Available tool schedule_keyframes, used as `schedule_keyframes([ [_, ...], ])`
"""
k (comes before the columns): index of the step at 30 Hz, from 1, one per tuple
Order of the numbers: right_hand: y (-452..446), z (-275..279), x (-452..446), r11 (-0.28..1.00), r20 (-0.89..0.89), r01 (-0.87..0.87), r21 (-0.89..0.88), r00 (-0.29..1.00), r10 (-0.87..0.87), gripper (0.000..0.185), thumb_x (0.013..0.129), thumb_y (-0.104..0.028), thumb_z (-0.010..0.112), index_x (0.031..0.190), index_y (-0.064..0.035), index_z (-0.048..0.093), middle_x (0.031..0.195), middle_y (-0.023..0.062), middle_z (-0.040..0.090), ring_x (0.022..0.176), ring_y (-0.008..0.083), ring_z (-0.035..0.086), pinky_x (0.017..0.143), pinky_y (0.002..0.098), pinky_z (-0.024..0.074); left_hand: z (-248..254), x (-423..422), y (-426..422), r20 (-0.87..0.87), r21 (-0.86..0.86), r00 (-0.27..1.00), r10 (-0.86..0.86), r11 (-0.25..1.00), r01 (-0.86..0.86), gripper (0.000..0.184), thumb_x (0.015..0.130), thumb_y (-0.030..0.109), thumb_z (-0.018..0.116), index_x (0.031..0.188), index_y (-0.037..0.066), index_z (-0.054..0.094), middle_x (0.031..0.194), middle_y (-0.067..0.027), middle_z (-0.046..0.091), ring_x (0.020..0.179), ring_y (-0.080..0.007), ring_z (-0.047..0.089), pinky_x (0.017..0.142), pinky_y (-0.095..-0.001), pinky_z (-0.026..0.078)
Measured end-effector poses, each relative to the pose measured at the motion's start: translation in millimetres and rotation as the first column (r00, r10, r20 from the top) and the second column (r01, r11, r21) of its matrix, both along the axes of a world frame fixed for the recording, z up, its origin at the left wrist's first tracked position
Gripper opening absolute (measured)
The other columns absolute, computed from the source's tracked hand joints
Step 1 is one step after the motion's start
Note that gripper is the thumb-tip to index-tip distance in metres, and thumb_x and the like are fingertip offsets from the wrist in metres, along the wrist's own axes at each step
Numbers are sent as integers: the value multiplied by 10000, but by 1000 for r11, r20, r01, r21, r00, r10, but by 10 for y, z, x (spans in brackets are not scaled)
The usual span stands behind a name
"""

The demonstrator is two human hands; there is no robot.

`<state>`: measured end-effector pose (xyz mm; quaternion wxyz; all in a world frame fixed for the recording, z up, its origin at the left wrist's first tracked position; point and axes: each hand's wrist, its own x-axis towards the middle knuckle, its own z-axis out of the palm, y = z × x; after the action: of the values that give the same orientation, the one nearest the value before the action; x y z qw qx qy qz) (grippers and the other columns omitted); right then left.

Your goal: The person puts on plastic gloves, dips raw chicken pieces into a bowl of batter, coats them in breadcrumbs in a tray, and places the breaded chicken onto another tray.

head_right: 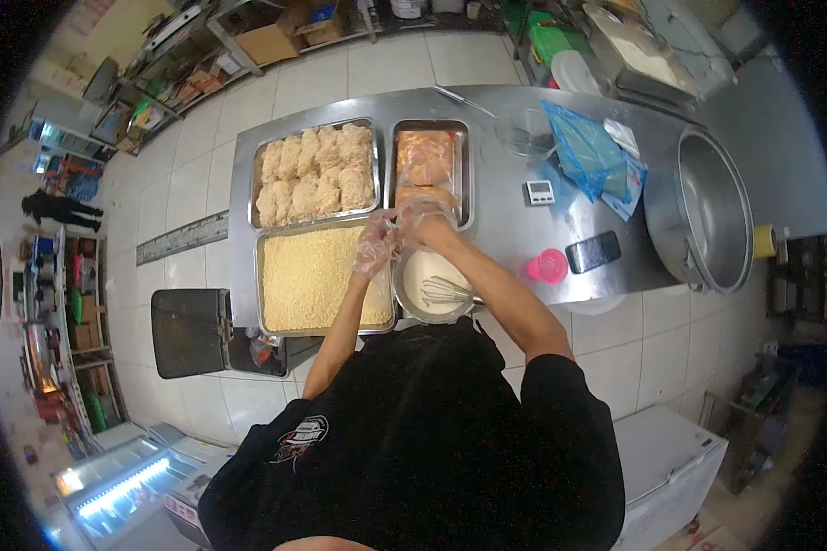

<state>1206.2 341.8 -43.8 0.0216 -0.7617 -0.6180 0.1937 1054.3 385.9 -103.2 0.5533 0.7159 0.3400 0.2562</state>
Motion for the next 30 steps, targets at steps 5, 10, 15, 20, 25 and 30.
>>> schedule_keyframes([
  [5, -97, -303, 154, 948, 84, -303, 94, 952, 295, 209, 724, -213, 591, 833, -61, 683, 884, 174, 667, 845, 300, 651, 714, 387, 518, 287, -531, -309, -200, -159, 980, 16, 986, -49, 253, 861, 189, 581, 1032, 40, 469, 627, -58, 552, 530, -126, 532, 451, -278, 424],
  [10, -251, -219, 252, 876, -2, -340, 341, 932, 362, 392, 755, -348, 602, 1024, -63, 585, 1011, 175, 602, 980, 314, 579, 841, 407, 459, 372, -987, -606, -83, -385, 992, -95, 921, 56, 291, 871, 269, 594, 988, 40, 458, 639, -69, 566, 535, -131, 555, 443, -274, 452],
  [15, -266, -489, 226, 937, -165, -240, 255, 944, 286, 370, 806, -342, 544, 1039, -58, 583, 1036, 174, 605, 1010, 302, 577, 852, 398, 461, 574, -764, -662, -91, -388, 995, -47, 921, 8, 310, 879, 297, 595, 1038, 68, 460, 708, -53, 571, 567, -116, 564, 432, -248, 460],
  [20, -201, -577, -168, 985, 1, -170, -23, 985, 170, 239, 763, -207, 542, 935, -57, 612, 967, 123, 640, 920, 259, 612, 754, 379, 500, 690, -485, -549, -62, -312, 995, -80, 948, 57, 280, 887, 265, 579, 1050, 71, 460, 685, -51, 564, 554, -109, 551, 437, -254, 449],
  [25, -141, -1022, -152, 950, -82, 9, 311, 996, 18, 242, 786, -182, 496, 941, -45, 620, 904, 177, 642, 840, 303, 628, 716, 399, 503, 742, -435, -436, -12, -426, 999, -40, 904, 31, 297, 877, 244, 589, 1065, 57, 453, 685, -60, 565, 556, -117, 556, 447, -258, 468],
  [30, -371, 291, 89, 923, -628, 292, 249, 774, -75, 192, 763, -133, 688, 895, -74, 561, 835, 86, 608, 787, 173, 589, 702, 312, 474, 758, -372, -386, 91, -414, 996, 26, 910, 14, 454, 858, 259, 615, 1210, 68, 399, 839, -113, 583, 658, -140, 588, 496, -266, 501],
])
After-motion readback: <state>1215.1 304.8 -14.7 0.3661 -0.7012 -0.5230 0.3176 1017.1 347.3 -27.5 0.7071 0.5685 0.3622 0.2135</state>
